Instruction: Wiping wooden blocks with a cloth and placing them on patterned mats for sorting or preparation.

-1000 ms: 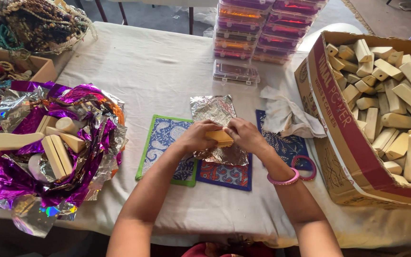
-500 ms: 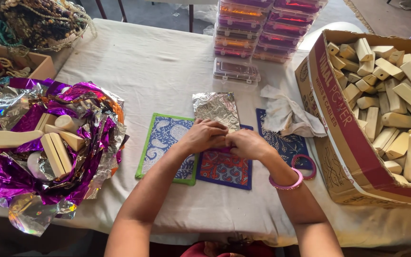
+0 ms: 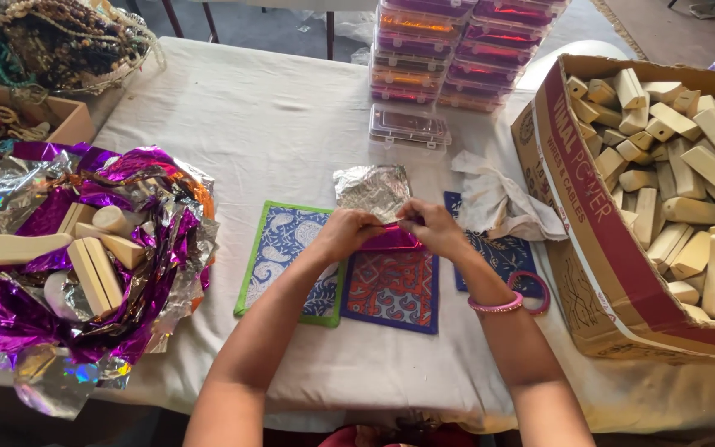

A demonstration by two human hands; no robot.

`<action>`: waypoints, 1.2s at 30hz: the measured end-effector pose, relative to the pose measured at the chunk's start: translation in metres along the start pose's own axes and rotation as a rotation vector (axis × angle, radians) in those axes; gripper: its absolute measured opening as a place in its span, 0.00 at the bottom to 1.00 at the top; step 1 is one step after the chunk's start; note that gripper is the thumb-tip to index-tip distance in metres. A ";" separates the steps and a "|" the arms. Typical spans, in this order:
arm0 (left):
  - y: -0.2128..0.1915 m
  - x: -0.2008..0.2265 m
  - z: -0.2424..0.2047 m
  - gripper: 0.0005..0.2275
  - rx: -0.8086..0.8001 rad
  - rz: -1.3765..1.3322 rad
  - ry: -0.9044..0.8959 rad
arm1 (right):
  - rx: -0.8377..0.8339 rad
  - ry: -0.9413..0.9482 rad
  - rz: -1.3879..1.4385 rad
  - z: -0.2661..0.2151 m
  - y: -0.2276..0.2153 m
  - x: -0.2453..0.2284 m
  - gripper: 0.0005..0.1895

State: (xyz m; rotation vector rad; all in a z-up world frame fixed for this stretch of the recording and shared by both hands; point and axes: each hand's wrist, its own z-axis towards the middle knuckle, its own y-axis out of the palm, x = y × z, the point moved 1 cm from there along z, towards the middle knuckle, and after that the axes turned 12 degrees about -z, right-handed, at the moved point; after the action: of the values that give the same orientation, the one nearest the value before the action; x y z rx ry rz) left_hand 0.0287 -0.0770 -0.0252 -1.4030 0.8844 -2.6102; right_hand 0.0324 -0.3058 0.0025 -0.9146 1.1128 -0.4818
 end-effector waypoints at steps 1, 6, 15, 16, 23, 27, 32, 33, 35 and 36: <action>0.001 -0.002 0.003 0.10 -0.002 0.000 0.004 | 0.004 0.001 -0.002 0.000 0.003 0.001 0.10; 0.006 -0.030 0.017 0.09 0.015 -0.182 -0.202 | 0.443 -0.177 -0.328 -0.005 0.012 -0.013 0.11; 0.005 -0.014 0.017 0.11 0.048 -0.150 -0.448 | 0.184 -0.457 -0.257 -0.021 0.001 -0.061 0.13; 0.004 -0.012 0.017 0.11 0.044 -0.149 -0.452 | 0.183 -0.453 -0.253 -0.019 0.001 -0.057 0.13; 0.004 -0.009 0.013 0.09 0.119 -0.064 -0.350 | 0.054 -0.488 -0.186 -0.011 -0.008 -0.044 0.17; -0.022 0.040 0.008 0.08 0.189 0.388 -0.104 | -0.062 -0.355 -0.120 -0.013 -0.012 -0.049 0.18; -0.032 0.064 -0.003 0.10 -0.106 0.339 -0.290 | -0.134 -0.192 -0.059 -0.011 -0.012 -0.049 0.20; -0.031 0.065 -0.007 0.13 -0.149 0.338 -0.240 | -0.131 -0.186 -0.059 -0.011 -0.012 -0.049 0.20; -0.024 0.056 -0.012 0.14 -0.130 0.392 -0.164 | -0.125 -0.199 -0.072 -0.013 -0.013 -0.049 0.20; -0.022 0.052 -0.015 0.16 -0.112 0.452 -0.085 | -0.113 -0.215 -0.082 -0.012 -0.013 -0.050 0.21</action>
State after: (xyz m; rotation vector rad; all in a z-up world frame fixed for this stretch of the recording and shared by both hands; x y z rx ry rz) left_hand -0.0087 -0.0670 0.0182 -1.1575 1.1887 -2.1801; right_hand 0.0032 -0.2803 0.0387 -1.0885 0.9160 -0.3802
